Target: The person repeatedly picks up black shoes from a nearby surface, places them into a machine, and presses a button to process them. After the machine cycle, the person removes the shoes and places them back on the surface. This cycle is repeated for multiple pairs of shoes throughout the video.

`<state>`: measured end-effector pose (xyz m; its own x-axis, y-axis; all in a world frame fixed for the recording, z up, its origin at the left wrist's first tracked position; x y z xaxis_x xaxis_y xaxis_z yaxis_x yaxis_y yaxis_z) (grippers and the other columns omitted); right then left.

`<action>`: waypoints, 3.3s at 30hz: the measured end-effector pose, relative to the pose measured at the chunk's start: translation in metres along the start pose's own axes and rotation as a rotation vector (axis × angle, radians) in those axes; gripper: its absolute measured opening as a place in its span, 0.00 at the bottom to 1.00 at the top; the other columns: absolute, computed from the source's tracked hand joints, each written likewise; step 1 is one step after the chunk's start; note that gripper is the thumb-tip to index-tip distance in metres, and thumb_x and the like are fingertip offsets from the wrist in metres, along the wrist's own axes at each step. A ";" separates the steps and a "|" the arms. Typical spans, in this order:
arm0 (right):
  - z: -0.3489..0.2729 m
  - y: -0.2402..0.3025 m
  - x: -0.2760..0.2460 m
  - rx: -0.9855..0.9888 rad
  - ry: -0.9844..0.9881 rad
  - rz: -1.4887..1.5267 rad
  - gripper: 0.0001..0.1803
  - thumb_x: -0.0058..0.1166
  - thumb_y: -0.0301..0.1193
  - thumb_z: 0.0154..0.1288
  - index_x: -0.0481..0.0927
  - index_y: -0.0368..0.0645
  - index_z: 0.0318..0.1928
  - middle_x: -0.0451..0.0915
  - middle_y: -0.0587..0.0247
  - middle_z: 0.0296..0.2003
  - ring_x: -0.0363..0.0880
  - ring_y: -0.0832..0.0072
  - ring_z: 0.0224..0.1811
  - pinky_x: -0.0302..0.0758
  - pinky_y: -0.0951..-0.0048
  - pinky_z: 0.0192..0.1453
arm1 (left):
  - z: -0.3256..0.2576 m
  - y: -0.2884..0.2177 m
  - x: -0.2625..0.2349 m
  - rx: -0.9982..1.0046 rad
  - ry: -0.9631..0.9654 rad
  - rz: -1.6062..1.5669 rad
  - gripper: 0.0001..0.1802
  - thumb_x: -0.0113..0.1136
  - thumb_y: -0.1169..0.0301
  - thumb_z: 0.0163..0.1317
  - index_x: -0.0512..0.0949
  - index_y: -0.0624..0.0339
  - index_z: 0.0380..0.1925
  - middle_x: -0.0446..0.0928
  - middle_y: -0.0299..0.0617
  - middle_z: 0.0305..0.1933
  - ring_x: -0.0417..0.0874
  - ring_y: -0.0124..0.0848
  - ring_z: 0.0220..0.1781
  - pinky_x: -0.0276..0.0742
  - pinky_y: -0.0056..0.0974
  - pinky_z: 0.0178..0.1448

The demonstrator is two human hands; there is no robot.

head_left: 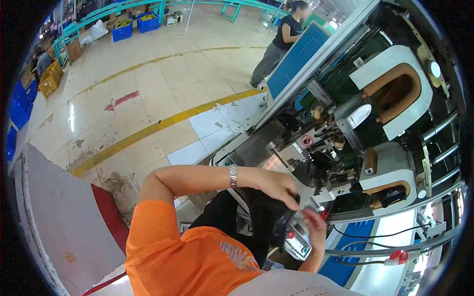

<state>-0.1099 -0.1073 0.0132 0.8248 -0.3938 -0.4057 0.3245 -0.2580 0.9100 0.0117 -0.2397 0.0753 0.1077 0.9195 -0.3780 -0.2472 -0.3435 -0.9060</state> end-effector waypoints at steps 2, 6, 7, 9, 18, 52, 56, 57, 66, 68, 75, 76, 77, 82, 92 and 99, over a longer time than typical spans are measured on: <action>0.011 0.072 0.022 -0.221 0.112 -0.014 0.21 0.54 0.25 0.53 0.72 0.37 0.50 0.73 0.60 0.49 0.68 0.74 0.52 0.64 0.73 0.55 | 0.008 0.007 0.027 -0.030 0.169 0.021 0.26 0.58 0.52 0.54 0.75 0.71 0.27 0.73 0.42 0.20 0.69 0.24 0.25 0.65 0.34 0.29; 0.026 0.100 0.091 -0.318 0.587 -0.112 0.27 0.57 0.26 0.48 0.71 0.37 0.52 0.72 0.59 0.49 0.68 0.74 0.51 0.62 0.72 0.56 | 0.002 0.006 0.034 -0.100 0.276 -0.028 0.23 0.60 0.55 0.52 0.77 0.69 0.30 0.76 0.39 0.25 0.72 0.23 0.28 0.67 0.32 0.32; 0.026 0.090 0.097 -0.244 0.694 -0.077 0.27 0.58 0.25 0.47 0.71 0.37 0.52 0.73 0.60 0.47 0.68 0.74 0.50 0.62 0.72 0.56 | -0.001 0.004 0.034 -0.120 0.305 -0.101 0.22 0.61 0.55 0.52 0.77 0.69 0.30 0.77 0.38 0.26 0.72 0.23 0.28 0.67 0.31 0.32; 0.025 0.075 0.099 0.013 0.790 -0.003 0.24 0.60 0.24 0.46 0.73 0.36 0.47 0.75 0.61 0.43 0.69 0.74 0.48 0.62 0.71 0.55 | -0.010 0.002 0.031 -0.157 0.321 -0.200 0.21 0.62 0.57 0.52 0.77 0.67 0.31 0.77 0.36 0.27 0.73 0.22 0.29 0.68 0.30 0.33; 0.040 0.119 0.082 -0.050 0.664 0.287 0.12 0.63 0.22 0.41 0.78 0.36 0.31 0.77 0.66 0.34 0.72 0.81 0.35 0.66 0.80 0.41 | -0.019 -0.029 -0.007 -0.105 0.351 -0.064 0.21 0.60 0.58 0.54 0.76 0.71 0.30 0.71 0.34 0.20 0.66 0.19 0.24 0.63 0.31 0.27; 0.213 0.168 -0.121 -0.500 -0.384 0.923 0.08 0.52 0.25 0.58 0.74 0.39 0.40 0.78 0.65 0.34 0.76 0.76 0.37 0.72 0.75 0.46 | 0.132 -0.015 -0.216 0.063 -0.661 -0.644 0.09 0.48 0.72 0.59 0.73 0.60 0.38 0.73 0.38 0.40 0.70 0.27 0.45 0.70 0.35 0.48; 0.259 0.163 -0.141 -0.461 -0.362 0.939 0.09 0.51 0.22 0.58 0.75 0.38 0.41 0.76 0.66 0.37 0.73 0.75 0.42 0.70 0.73 0.49 | 0.158 0.000 -0.253 0.257 -0.754 -0.837 0.07 0.50 0.74 0.57 0.76 0.61 0.34 0.75 0.41 0.35 0.75 0.30 0.37 0.72 0.32 0.42; 0.265 0.162 -0.145 -0.421 -0.387 0.971 0.11 0.49 0.21 0.58 0.74 0.39 0.43 0.75 0.64 0.38 0.71 0.73 0.44 0.70 0.70 0.49 | 0.164 0.010 -0.258 0.212 -0.791 -0.904 0.08 0.47 0.77 0.57 0.76 0.62 0.32 0.76 0.42 0.35 0.76 0.31 0.37 0.73 0.34 0.42; 0.291 0.147 -0.166 -0.404 -0.459 1.163 0.15 0.46 0.18 0.57 0.71 0.40 0.46 0.74 0.65 0.37 0.73 0.70 0.42 0.72 0.63 0.49 | 0.216 0.050 -0.285 0.263 -0.765 -1.070 0.10 0.43 0.80 0.56 0.77 0.66 0.30 0.77 0.46 0.34 0.78 0.36 0.33 0.75 0.39 0.38; 0.294 0.141 -0.154 -0.272 -0.399 1.117 0.13 0.44 0.19 0.58 0.72 0.40 0.44 0.74 0.67 0.36 0.73 0.71 0.41 0.72 0.63 0.50 | 0.217 0.059 -0.291 0.210 -0.776 -1.016 0.09 0.46 0.79 0.56 0.77 0.66 0.30 0.78 0.46 0.33 0.78 0.36 0.33 0.75 0.39 0.37; 0.195 0.079 -0.092 -0.338 -0.766 0.690 0.10 0.53 0.42 0.58 0.74 0.53 0.36 0.70 0.77 0.26 0.65 0.84 0.28 0.60 0.77 0.29 | 0.074 -0.016 -0.246 0.267 -1.442 0.426 0.11 0.55 0.72 0.51 0.75 0.55 0.37 0.74 0.43 0.39 0.74 0.43 0.43 0.65 0.47 0.48; 0.180 0.041 -0.080 -0.193 -0.741 0.788 0.11 0.53 0.42 0.58 0.74 0.54 0.38 0.72 0.77 0.28 0.67 0.84 0.28 0.62 0.77 0.32 | 0.050 -0.065 -0.197 0.452 -1.478 0.648 0.12 0.54 0.72 0.50 0.74 0.55 0.37 0.73 0.42 0.42 0.72 0.42 0.47 0.62 0.48 0.51; 0.180 0.030 -0.062 -0.265 -0.547 0.888 0.16 0.55 0.42 0.57 0.70 0.51 0.42 0.71 0.74 0.30 0.65 0.82 0.30 0.63 0.78 0.34 | 0.046 -0.089 -0.164 0.643 -1.326 0.755 0.14 0.54 0.74 0.50 0.73 0.57 0.40 0.72 0.43 0.45 0.71 0.42 0.49 0.61 0.46 0.52; 0.222 0.058 0.020 -0.339 0.107 1.537 0.21 0.48 0.40 0.62 0.66 0.56 0.55 0.69 0.72 0.55 0.62 0.72 0.60 0.52 0.55 0.67 | 0.046 -0.154 -0.117 0.610 -1.052 1.207 0.18 0.55 0.72 0.48 0.71 0.57 0.43 0.71 0.38 0.45 0.68 0.36 0.50 0.57 0.43 0.53; 0.266 0.042 -0.005 -0.427 0.024 1.242 0.18 0.44 0.42 0.64 0.65 0.52 0.53 0.72 0.69 0.49 0.73 0.72 0.49 0.73 0.62 0.51 | 0.060 -0.111 -0.103 0.287 -0.896 1.358 0.25 0.56 0.70 0.49 0.67 0.55 0.51 0.66 0.44 0.50 0.62 0.39 0.57 0.54 0.55 0.57; 0.278 0.027 -0.001 -0.415 0.023 1.351 0.20 0.41 0.41 0.65 0.64 0.52 0.56 0.72 0.68 0.50 0.71 0.71 0.53 0.70 0.65 0.55 | 0.061 -0.099 -0.104 0.197 -0.909 1.289 0.27 0.52 0.70 0.51 0.65 0.52 0.54 0.64 0.46 0.54 0.59 0.39 0.62 0.53 0.66 0.55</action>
<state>-0.2313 -0.3590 0.0144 0.6110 -0.1095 0.7840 -0.6030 0.5773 0.5505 -0.0342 -0.2898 0.2158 -0.8319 -0.1275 -0.5401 0.1626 -0.9865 -0.0176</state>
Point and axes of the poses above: each hand's wrist, its own z-axis towards the middle knuckle, its own x-axis out of the palm, y = z × x, the point moved 10 cm from there along z, towards the middle knuckle
